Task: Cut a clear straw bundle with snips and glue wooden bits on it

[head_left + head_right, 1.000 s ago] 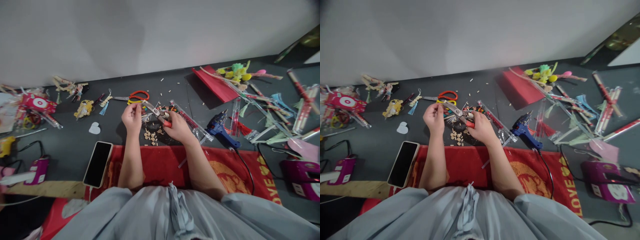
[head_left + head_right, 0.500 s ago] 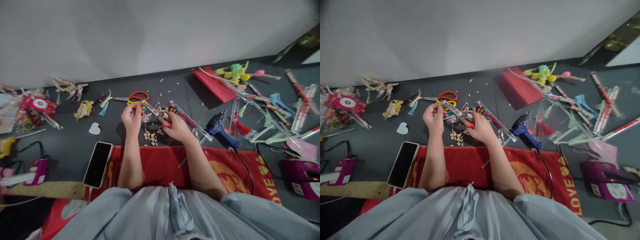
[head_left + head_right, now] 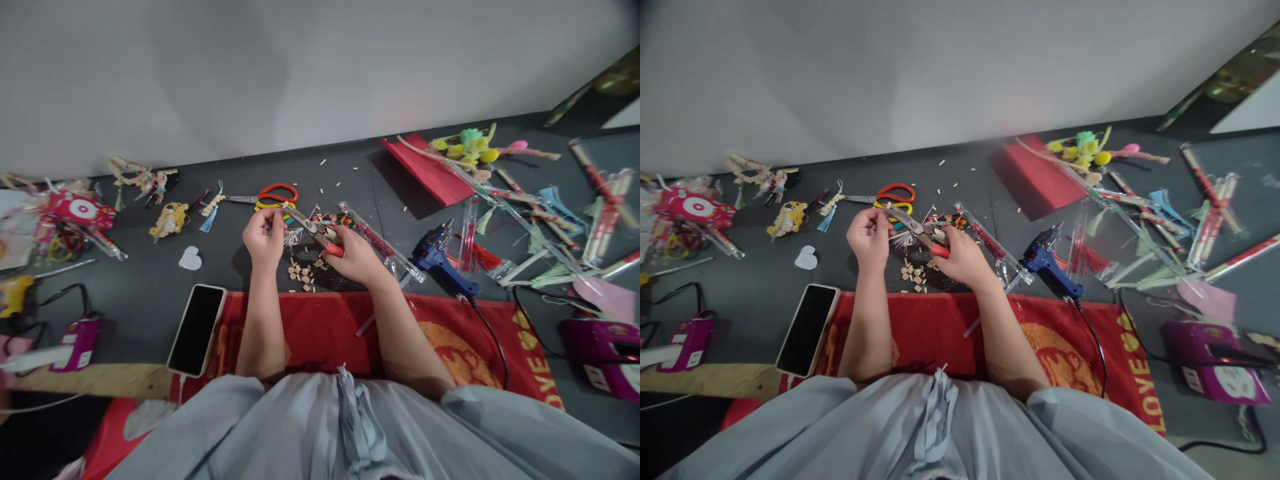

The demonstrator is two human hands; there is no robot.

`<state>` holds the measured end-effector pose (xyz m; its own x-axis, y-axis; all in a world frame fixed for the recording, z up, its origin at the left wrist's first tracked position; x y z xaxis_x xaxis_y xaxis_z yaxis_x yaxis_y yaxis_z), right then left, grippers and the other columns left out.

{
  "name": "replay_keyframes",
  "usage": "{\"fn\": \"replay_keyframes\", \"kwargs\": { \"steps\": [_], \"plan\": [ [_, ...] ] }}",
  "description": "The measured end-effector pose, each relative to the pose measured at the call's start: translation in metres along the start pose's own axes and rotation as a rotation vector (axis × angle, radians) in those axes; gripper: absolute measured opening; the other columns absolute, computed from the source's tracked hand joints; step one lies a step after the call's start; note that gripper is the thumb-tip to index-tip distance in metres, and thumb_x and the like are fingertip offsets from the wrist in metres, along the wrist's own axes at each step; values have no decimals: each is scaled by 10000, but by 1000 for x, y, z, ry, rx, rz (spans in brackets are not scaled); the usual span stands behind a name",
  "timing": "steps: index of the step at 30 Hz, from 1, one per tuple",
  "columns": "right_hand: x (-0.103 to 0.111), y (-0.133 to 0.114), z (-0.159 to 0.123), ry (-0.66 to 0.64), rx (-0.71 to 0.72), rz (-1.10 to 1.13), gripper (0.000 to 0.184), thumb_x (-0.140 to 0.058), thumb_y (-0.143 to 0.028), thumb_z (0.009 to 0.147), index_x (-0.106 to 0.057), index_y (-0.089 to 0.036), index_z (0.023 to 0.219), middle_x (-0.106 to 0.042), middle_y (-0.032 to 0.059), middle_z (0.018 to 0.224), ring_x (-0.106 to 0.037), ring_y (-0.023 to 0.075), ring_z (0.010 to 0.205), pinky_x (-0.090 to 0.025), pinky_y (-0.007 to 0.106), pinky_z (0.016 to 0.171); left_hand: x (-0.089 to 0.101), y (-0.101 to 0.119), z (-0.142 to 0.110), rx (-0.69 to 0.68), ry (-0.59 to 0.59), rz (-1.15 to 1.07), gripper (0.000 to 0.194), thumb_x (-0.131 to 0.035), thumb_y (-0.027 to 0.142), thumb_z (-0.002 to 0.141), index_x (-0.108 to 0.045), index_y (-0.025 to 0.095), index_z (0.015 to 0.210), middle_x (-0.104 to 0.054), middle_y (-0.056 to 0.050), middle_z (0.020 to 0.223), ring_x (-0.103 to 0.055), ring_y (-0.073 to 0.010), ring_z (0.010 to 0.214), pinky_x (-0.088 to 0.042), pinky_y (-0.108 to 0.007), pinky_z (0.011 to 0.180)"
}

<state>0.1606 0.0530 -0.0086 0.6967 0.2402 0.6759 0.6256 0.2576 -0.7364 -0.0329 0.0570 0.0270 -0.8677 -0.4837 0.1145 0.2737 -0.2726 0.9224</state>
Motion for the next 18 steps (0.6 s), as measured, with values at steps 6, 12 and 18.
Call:
{"fn": "replay_keyframes", "kwargs": {
  "steps": [6, 12, 18],
  "plan": [
    [1, -1, 0, -2, -6, -17, 358, -488, -303, 711, -551, -157, 1031, -641, 100, 877, -580, 238, 795, -423, 341, 711, 2, 2, -2, -39, 49, 34, 281, -590, 454, 808, -603, 174, 802, -568, 30, 585, -550, -61, 467, -472, -180, 460],
    [2, -1, 0, 8, -15, -6, 257, -499, -298, 708, -548, -183, 933, -635, 70, 823, -566, 210, 736, -388, 305, 667, -3, 4, -2, -61, 1, 39, 378, -530, 547, 819, -581, 172, 835, -568, 24, 616, -553, -61, 492, -467, -187, 486],
    [-1, -2, 0, -27, -23, 27, 201, -525, -314, 704, -508, -199, 869, -597, 44, 762, -530, 192, 692, -362, 291, 640, -8, 11, -2, -147, -69, 168, 408, -414, 540, 883, -555, 158, 863, -573, 26, 637, -550, -52, 491, -442, -183, 496]
  ]
}}
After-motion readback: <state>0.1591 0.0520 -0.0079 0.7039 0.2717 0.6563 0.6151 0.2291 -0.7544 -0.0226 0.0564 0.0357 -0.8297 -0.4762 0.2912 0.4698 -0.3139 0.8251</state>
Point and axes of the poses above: each hand's wrist, its own z-axis towards the middle knuckle, its own x-axis out of the back of the hand, y = z × x, the point moved 10 cm from there along z, towards the middle knuckle
